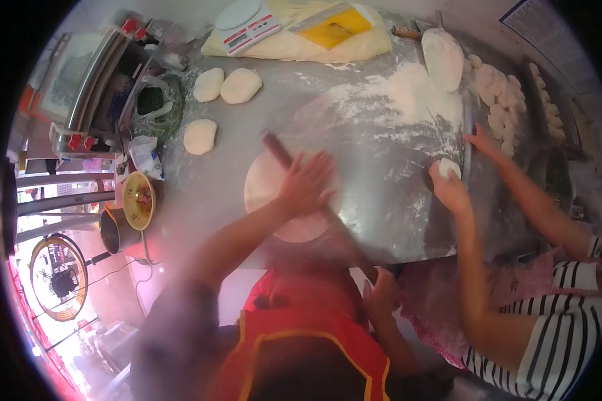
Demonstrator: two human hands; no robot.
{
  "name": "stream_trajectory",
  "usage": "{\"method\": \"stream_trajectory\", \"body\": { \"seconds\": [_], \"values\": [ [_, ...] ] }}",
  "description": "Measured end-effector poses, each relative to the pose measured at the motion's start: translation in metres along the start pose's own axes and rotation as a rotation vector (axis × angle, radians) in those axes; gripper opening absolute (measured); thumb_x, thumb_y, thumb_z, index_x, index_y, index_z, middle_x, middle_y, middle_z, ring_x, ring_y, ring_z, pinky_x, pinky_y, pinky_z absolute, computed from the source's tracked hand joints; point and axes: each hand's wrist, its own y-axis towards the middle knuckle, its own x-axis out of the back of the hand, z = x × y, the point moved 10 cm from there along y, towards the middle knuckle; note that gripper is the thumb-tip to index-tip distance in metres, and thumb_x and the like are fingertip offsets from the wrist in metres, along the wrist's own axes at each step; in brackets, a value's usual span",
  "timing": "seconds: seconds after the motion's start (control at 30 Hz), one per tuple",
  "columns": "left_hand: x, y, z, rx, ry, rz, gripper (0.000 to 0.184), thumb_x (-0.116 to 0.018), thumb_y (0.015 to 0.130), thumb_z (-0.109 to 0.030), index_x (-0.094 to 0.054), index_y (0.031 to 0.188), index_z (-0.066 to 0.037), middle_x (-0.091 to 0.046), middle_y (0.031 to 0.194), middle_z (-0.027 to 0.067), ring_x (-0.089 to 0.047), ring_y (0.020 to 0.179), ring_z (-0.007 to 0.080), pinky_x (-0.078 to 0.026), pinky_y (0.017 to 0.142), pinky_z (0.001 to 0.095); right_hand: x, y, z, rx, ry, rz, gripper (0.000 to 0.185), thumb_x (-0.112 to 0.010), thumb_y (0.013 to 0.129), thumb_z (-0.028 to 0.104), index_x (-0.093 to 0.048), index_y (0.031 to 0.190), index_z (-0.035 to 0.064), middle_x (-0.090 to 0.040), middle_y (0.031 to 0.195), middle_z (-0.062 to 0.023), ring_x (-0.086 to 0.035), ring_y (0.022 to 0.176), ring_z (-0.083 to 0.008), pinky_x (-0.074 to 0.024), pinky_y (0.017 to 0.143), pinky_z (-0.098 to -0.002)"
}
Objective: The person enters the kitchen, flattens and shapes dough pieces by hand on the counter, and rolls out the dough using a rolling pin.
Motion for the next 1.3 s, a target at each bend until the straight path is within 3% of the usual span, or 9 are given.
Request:
{"method": "stream_trajectory", "body": {
  "seconds": [0.17,0.23,0.37,0.63,0.73,0.87,0.97,1.07,1.3],
  "values": [
    [0.002,0.109,-0.035,-0.072,0.051,-0.184,0.060,-0.046,0.093,-0.045,-0.043,0.139,-0.007,-0.029,0.153,0.0110,-0.019,0.144,0.0258,-0.010,0.117,0.0490,0.025,0.011,-0.029,-0.038,-0.168,-0.028,0.036,-0.064,0.079,0.014,-0.053,0.111,0.0020,-0.056,0.103,-0.0185,-0.053,0.101,-0.0391,-0.0408,0.087,-0.0488],
    [0.000,0.081,-0.025,-0.056,0.097,-0.157,0.060,-0.046,0.093,-0.044,-0.042,0.140,-0.006,-0.028,0.153,0.0110,-0.019,0.144,0.0262,-0.009,0.117,0.0484,0.019,0.010,-0.026,0.011,-0.180,0.030,0.031,-0.065,0.079,0.017,-0.055,0.104,0.0022,-0.058,0.096,-0.0180,-0.055,0.094,-0.0391,-0.0416,0.083,-0.0491],
    [-0.013,-0.020,0.014,0.042,0.169,0.179,0.062,-0.042,0.095,-0.043,-0.037,0.143,-0.004,-0.027,0.154,0.0117,-0.017,0.145,0.0252,-0.007,0.117,0.0482,0.002,0.002,-0.011,0.104,-0.045,0.136,0.026,-0.067,0.079,0.020,-0.056,0.094,0.0030,-0.059,0.089,-0.0183,-0.057,0.086,-0.0400,-0.0427,0.077,-0.0506],
    [0.003,0.138,-0.061,-0.203,-0.036,-0.183,0.067,-0.042,0.094,-0.049,-0.035,0.143,-0.004,-0.029,0.153,0.0136,-0.019,0.144,0.0259,-0.010,0.117,0.0491,0.026,0.023,-0.037,-0.143,0.038,0.008,0.027,-0.069,0.077,0.017,-0.058,0.095,0.0000,-0.062,0.090,-0.0206,-0.059,0.089,-0.0421,-0.0454,0.077,-0.0498],
    [-0.004,0.106,-0.042,-0.190,0.080,-0.118,0.070,-0.039,0.094,-0.053,-0.036,0.143,-0.003,-0.029,0.153,0.0125,-0.020,0.144,0.0244,-0.011,0.117,0.0464,0.017,0.015,-0.019,-0.089,-0.048,0.009,0.025,-0.070,0.077,0.018,-0.059,0.089,-0.0002,-0.062,0.086,-0.0217,-0.059,0.086,-0.0421,-0.0458,0.074,-0.0485],
    [0.010,-0.027,0.037,-0.162,-0.015,-0.005,0.062,-0.052,0.091,-0.043,-0.044,0.136,-0.002,-0.034,0.149,0.0150,-0.022,0.143,0.0282,-0.012,0.117,0.0490,-0.044,-0.014,0.012,-0.076,-0.013,0.140,0.029,-0.072,0.077,0.023,-0.053,0.082,0.0026,-0.059,0.080,-0.0178,-0.058,0.079,-0.0389,-0.0425,0.073,-0.0492],
    [0.020,-0.024,0.032,-0.259,0.078,0.079,0.057,-0.054,0.090,-0.036,-0.044,0.135,-0.003,-0.033,0.149,0.0148,-0.022,0.142,0.0309,-0.013,0.116,0.0500,-0.056,-0.027,0.023,-0.182,-0.037,0.117,0.029,-0.073,0.076,0.024,-0.053,0.083,0.0031,-0.059,0.080,-0.0173,-0.058,0.078,-0.0380,-0.0427,0.073,-0.0481],
    [0.030,0.033,-0.012,-0.434,-0.056,-0.193,0.059,-0.052,0.091,-0.040,-0.043,0.137,-0.003,-0.037,0.147,0.0139,-0.028,0.139,0.0285,-0.014,0.116,0.0470,-0.050,-0.032,0.043,-0.144,-0.088,-0.010,0.029,-0.074,0.077,0.022,-0.054,0.084,0.0023,-0.060,0.081,-0.0196,-0.058,0.079,-0.0396,-0.0437,0.071,-0.0483],
    [0.026,-0.104,0.083,-0.201,-0.065,-0.016,0.068,-0.060,0.085,-0.041,-0.040,0.139,-0.003,-0.036,0.148,0.0141,-0.028,0.140,0.0307,-0.019,0.115,0.0477,-0.118,-0.040,0.094,-0.120,0.039,0.138,0.037,-0.072,0.078,0.028,-0.054,0.093,-0.0002,-0.062,0.083,-0.0221,-0.059,0.076,-0.0405,-0.0459,0.069,-0.0500]
  ]
}}
